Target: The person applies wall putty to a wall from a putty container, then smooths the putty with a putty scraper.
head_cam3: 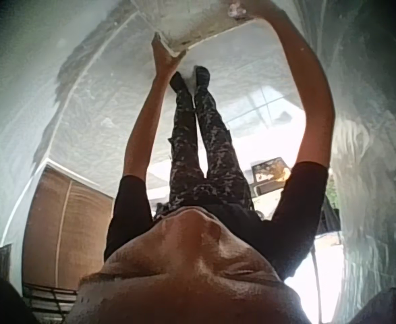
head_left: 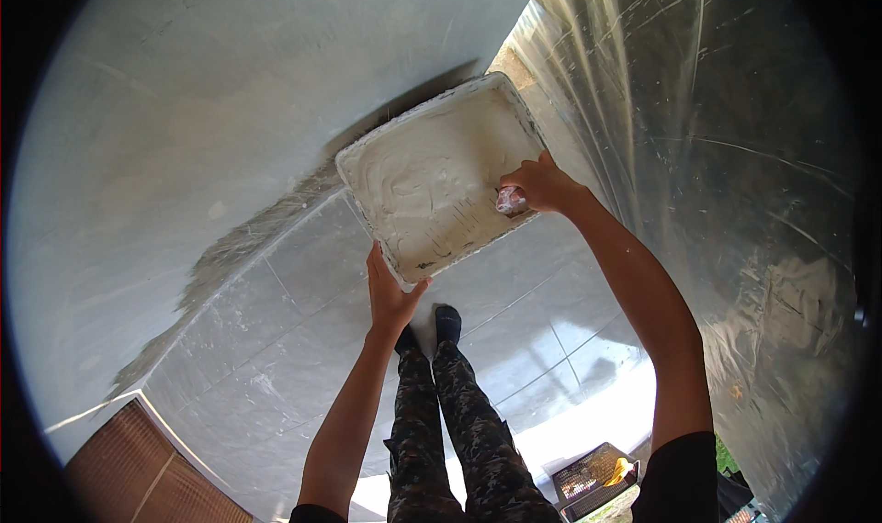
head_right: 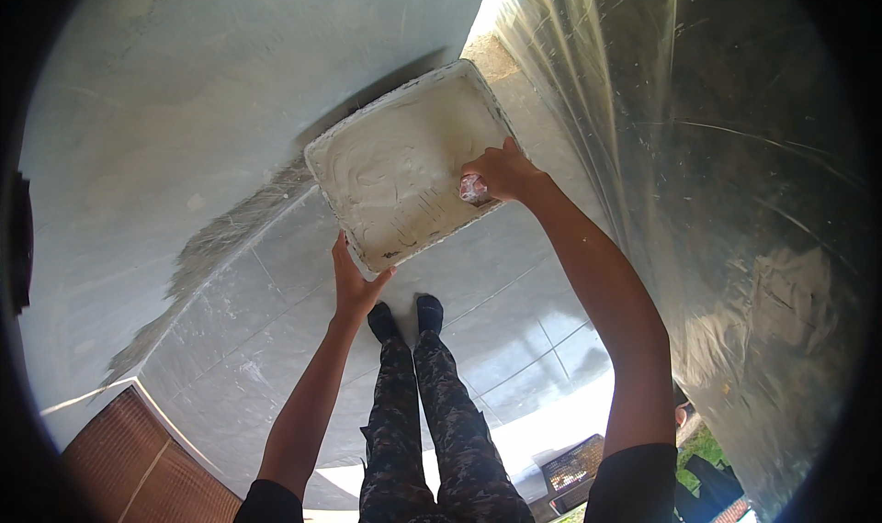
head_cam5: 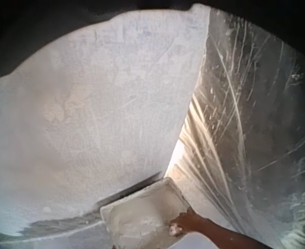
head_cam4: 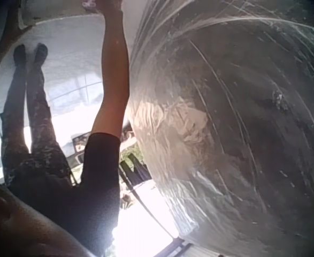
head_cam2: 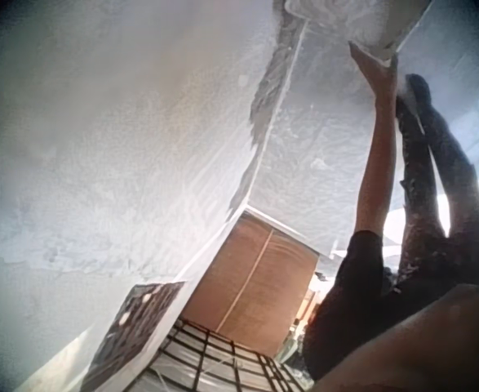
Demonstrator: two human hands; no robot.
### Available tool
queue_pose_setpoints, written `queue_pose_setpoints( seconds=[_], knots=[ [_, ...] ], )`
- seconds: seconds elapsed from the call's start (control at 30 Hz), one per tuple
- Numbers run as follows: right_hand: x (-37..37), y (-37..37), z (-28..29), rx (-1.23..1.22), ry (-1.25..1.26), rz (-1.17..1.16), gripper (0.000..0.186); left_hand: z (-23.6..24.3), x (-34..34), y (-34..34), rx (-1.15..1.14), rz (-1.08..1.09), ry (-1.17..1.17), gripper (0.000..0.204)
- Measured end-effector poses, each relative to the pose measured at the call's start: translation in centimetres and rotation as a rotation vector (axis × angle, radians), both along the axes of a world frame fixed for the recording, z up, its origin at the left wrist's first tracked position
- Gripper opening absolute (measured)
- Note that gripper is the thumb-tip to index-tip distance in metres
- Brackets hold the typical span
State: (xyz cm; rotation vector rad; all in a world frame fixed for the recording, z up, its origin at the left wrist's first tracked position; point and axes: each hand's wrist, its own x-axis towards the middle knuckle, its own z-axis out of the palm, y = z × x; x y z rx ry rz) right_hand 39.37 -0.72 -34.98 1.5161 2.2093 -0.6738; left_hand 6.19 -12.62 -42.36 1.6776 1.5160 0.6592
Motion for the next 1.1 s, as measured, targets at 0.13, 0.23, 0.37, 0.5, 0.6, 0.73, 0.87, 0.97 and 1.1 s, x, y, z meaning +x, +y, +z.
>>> queue_pose_setpoints(
  seconds=[0.13,0.23,0.37,0.5,0.6,0.73,0.87,0.97,1.1],
  knots=[
    [-1.0,0.7,0.7,-0.106,0.018,-0.058,0.028,0.1,0.1,-0.1,-0.003,0.005,-0.014,0.112],
    [-1.3,1.1,0.6,-0.119,0.026,-0.078,0.027,0.1,0.3,-0.1,-0.001,0.011,-0.009,0.112],
    [-3.1,1.8,0.9,-0.192,-0.004,-0.141,0.028,0.0,0.2,-0.2,0.003,0.015,-0.016,0.112],
    [-4.3,2.2,0.1,-0.206,0.067,-0.097,0.026,0.1,0.1,-0.2,0.002,0.014,-0.012,0.111],
    [-5.2,2.8,0.4,-0.270,0.116,-0.143,0.024,0.2,-0.2,-0.3,0.010,0.005,0.005,0.111],
    [-5.2,3.4,0.8,-0.350,0.270,-0.319,0.025,1.3,-0.3,-0.2,-0.006,0.001,0.021,0.107],
    [-5.2,2.5,2.1,-0.527,0.626,-0.630,0.024,3.7,-1.2,0.3,0.088,0.008,0.059,0.101],
    [-7.3,1.2,6.5,-0.568,0.910,-0.873,0.028,6.8,-2.6,1.2,0.101,0.028,0.027,0.088],
    [-8.2,-1.0,11.8,-0.511,1.256,-0.937,0.030,13.9,-3.0,3.9,0.210,0.054,-0.066,0.068]
  ],
)
